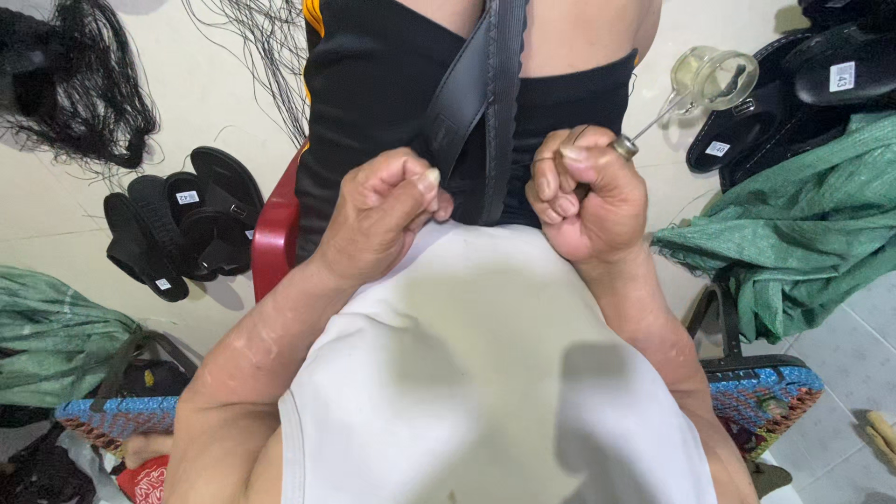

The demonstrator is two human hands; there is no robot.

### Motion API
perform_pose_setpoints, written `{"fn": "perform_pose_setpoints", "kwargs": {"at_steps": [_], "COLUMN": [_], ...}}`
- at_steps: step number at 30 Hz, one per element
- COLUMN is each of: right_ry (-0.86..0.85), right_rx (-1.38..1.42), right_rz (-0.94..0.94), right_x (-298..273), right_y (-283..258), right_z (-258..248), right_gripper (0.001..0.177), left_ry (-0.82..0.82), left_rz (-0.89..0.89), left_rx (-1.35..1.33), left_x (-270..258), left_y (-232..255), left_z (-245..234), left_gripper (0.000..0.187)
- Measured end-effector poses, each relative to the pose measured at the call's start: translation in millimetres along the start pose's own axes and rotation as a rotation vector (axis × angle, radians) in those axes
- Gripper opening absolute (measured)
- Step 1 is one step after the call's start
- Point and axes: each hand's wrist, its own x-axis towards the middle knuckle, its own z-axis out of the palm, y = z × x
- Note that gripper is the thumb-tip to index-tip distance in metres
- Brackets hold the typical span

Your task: The person stitches a black shoe using a needle and thread. They repeatedly push the needle through the shoe's edge and pull the thread tight to secure the seam.

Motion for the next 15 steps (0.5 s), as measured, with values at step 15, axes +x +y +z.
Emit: {"fn": "perform_pose_setpoints", "kwargs": {"at_steps": [15], "right_ry": [0.023], "right_rx": [-1.384], "right_rz": [-0.357], "right_x": [-50.7], "right_y": [-47.8], "right_z": [48.1], "right_gripper": [0.05], "left_ry": [-0.215], "left_rz": [0.431], "left_rx": [0.676], "left_x": [8.1], "left_y": [72.8], "left_z": [-3.3], "left_gripper": [0.013]}}
